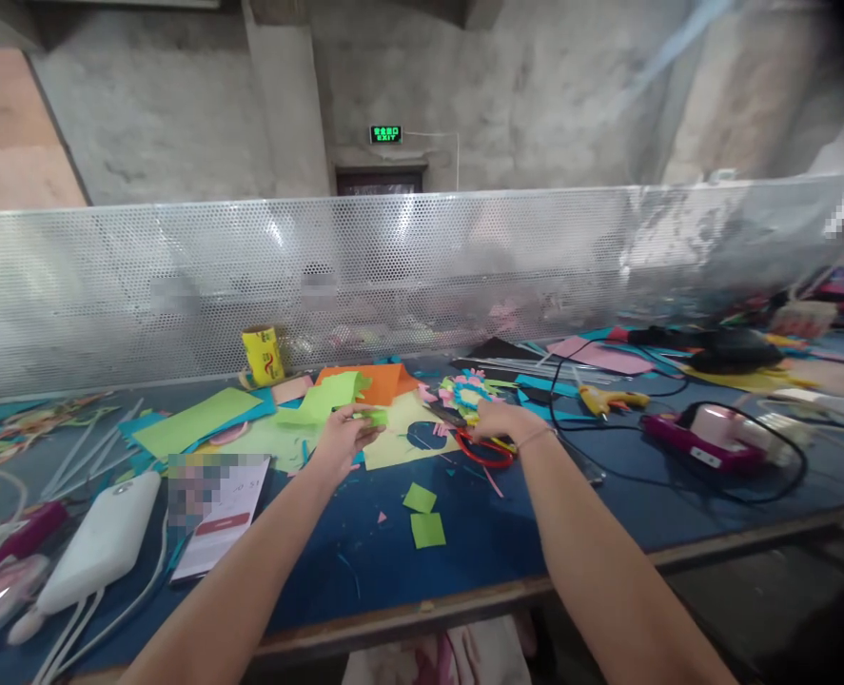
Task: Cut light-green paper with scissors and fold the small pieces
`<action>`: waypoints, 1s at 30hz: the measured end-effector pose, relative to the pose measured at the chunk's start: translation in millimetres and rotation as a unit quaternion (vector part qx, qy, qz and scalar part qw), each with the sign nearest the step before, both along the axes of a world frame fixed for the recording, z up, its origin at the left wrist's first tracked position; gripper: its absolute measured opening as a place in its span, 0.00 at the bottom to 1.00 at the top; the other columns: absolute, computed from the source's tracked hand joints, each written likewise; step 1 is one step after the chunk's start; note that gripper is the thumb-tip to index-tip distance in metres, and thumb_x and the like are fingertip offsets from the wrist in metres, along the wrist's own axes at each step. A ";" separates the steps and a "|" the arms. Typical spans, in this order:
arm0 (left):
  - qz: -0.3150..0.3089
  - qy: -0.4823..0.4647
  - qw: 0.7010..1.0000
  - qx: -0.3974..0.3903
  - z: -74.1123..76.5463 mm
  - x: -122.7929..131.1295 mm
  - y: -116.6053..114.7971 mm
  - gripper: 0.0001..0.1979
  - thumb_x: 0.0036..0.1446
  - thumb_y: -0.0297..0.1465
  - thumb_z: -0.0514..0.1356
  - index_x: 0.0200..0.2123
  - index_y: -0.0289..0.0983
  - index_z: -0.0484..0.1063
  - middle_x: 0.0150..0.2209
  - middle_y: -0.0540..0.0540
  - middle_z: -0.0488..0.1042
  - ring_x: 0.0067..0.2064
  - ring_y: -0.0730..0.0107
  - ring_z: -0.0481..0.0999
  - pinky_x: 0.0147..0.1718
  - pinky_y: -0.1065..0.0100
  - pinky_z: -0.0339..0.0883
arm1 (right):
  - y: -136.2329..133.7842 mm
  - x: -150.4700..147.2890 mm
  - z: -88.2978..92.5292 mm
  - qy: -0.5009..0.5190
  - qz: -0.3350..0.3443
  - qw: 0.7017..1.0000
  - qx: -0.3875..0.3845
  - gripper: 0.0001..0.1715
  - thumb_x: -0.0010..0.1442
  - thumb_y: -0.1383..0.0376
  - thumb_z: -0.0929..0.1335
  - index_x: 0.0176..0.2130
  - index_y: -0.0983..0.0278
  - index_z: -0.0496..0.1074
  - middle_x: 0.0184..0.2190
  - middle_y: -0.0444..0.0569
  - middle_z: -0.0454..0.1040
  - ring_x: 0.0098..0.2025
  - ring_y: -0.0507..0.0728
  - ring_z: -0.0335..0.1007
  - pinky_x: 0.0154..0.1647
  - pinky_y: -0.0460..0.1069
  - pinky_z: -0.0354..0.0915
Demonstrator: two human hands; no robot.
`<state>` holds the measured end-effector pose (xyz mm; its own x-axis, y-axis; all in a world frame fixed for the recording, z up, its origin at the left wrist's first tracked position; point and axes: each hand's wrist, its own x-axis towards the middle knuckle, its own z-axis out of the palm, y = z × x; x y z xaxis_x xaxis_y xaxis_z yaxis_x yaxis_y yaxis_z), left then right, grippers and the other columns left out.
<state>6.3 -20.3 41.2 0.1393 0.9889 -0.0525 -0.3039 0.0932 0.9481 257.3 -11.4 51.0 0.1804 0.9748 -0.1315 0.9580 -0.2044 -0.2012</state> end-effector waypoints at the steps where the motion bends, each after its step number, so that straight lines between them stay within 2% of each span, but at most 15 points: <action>1: -0.004 -0.003 1.000 -0.001 -0.5 -0.3 0.5 0.08 0.44 0.17 0.54 0.28 0.33 0.67 0.22 0.46 0.75 0.26 0.73 0.76 0.28 0.75 0.67 | 0.5 1.4 -3.8 -0.004 -0.011 1.000 -0.013 0.31 0.37 0.66 0.71 0.43 0.71 0.67 0.36 0.62 0.73 0.36 0.64 0.70 0.29 0.51 0.62; 4: -0.016 -0.015 1.000 0.006 -2.4 -0.9 1.6 0.09 0.43 0.16 0.53 0.26 0.32 0.68 0.23 0.45 0.75 0.27 0.73 0.75 0.31 0.73 0.68 | 3.0 -4.6 -13.1 -0.009 -0.016 0.999 -0.028 0.38 0.38 0.68 0.70 0.50 0.73 0.61 0.33 0.60 0.74 0.32 0.62 0.71 0.27 0.50 0.62; 6: -0.026 -0.026 0.999 0.014 -3.3 -1.3 2.0 0.09 0.42 0.16 0.53 0.26 0.32 0.69 0.24 0.44 0.75 0.28 0.72 0.76 0.34 0.71 0.69 | 4.1 -8.4 -14.8 -0.011 -0.007 1.000 -0.022 0.39 0.40 0.68 0.70 0.52 0.74 0.59 0.33 0.61 0.74 0.33 0.62 0.72 0.28 0.50 0.62; 10: -0.039 -0.073 0.996 0.032 -5.2 -1.5 4.2 0.05 0.44 0.22 0.55 0.24 0.30 0.70 0.28 0.41 0.76 0.31 0.69 0.76 0.38 0.69 0.69 | 2.4 -4.4 -6.2 -0.016 0.010 0.999 0.034 0.24 0.51 0.61 0.64 0.46 0.70 0.65 0.39 0.64 0.72 0.40 0.63 0.69 0.35 0.51 0.61; 12: -0.025 -0.071 0.996 0.053 -7.0 -1.5 6.1 0.03 0.44 0.24 0.59 0.25 0.30 0.71 0.27 0.43 0.75 0.31 0.70 0.76 0.39 0.69 0.68 | 1.0 -1.7 0.9 -0.004 0.002 0.996 0.093 0.20 0.55 0.58 0.61 0.44 0.69 0.66 0.40 0.64 0.71 0.42 0.64 0.68 0.36 0.51 0.61; 14: -0.003 -0.047 0.995 0.084 -8.5 -1.6 7.7 0.06 0.41 0.25 0.62 0.27 0.31 0.71 0.24 0.47 0.73 0.30 0.72 0.75 0.39 0.68 0.68 | 0.7 -4.3 6.6 0.042 -0.016 0.982 0.181 0.20 0.56 0.59 0.61 0.44 0.69 0.64 0.38 0.62 0.71 0.41 0.64 0.69 0.36 0.52 0.61; 16: 0.016 -0.030 0.994 0.108 -8.7 -2.0 8.1 0.10 0.40 0.25 0.64 0.30 0.32 0.70 0.21 0.50 0.72 0.29 0.72 0.75 0.39 0.67 0.68 | 1.8 -15.3 8.9 0.144 -0.003 0.953 0.268 0.21 0.53 0.62 0.63 0.46 0.67 0.61 0.36 0.58 0.71 0.38 0.61 0.70 0.35 0.52 0.62; 17: 0.026 -0.027 0.993 0.116 -8.1 -2.1 7.7 0.12 0.39 0.26 0.64 0.31 0.33 0.69 0.20 0.51 0.71 0.29 0.71 0.75 0.38 0.66 0.68 | 2.5 -24.0 8.4 0.227 0.031 0.927 0.297 0.22 0.52 0.62 0.64 0.47 0.65 0.60 0.34 0.53 0.71 0.35 0.59 0.70 0.33 0.50 0.64; 19: 0.044 -0.031 0.991 0.122 -6.0 -2.1 6.5 0.15 0.38 0.27 0.65 0.34 0.34 0.69 0.21 0.51 0.72 0.29 0.71 0.75 0.38 0.66 0.68 | 3.2 -46.3 5.0 0.424 0.104 0.847 0.303 0.25 0.52 0.58 0.64 0.48 0.60 0.56 0.30 0.46 0.68 0.29 0.55 0.70 0.27 0.48 0.65; 20: 0.049 -0.035 0.990 0.124 -4.9 -1.8 5.9 0.17 0.37 0.27 0.66 0.34 0.33 0.69 0.21 0.51 0.72 0.29 0.71 0.75 0.38 0.66 0.68 | 2.8 -58.4 2.5 0.490 0.138 0.807 0.297 0.25 0.50 0.57 0.64 0.47 0.59 0.55 0.29 0.44 0.67 0.28 0.53 0.69 0.24 0.47 0.66; 22: 0.050 -0.040 0.990 0.126 -3.6 -0.7 5.4 0.17 0.36 0.28 0.66 0.33 0.33 0.69 0.22 0.50 0.73 0.29 0.71 0.75 0.39 0.66 0.68 | 0.4 -80.8 -2.7 0.548 0.186 0.765 0.282 0.25 0.46 0.57 0.67 0.43 0.58 0.56 0.29 0.42 0.66 0.28 0.52 0.68 0.23 0.46 0.66; 25: 0.037 -0.038 0.990 0.133 -5.3 1.9 6.5 0.16 0.36 0.30 0.67 0.32 0.32 0.69 0.24 0.49 0.74 0.29 0.72 0.75 0.38 0.66 0.68 | -4.6 -102.0 -9.5 0.570 0.202 0.752 0.262 0.24 0.44 0.59 0.69 0.40 0.60 0.57 0.29 0.42 0.67 0.25 0.50 0.65 0.21 0.45 0.65; 30: -0.006 -0.016 0.989 0.145 -11.9 5.0 9.1 0.15 0.36 0.30 0.67 0.30 0.32 0.69 0.25 0.47 0.75 0.29 0.72 0.75 0.36 0.67 0.68 | -5.6 -107.7 -19.2 0.581 0.201 0.745 0.258 0.22 0.44 0.60 0.69 0.39 0.61 0.59 0.28 0.41 0.65 0.22 0.46 0.60 0.19 0.43 0.60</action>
<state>11.2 -11.2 29.2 0.1476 0.9602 0.2370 -0.3351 -0.1769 0.9254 149.6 -17.0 31.8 -0.0829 0.8944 0.4395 0.0381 0.4435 -0.8955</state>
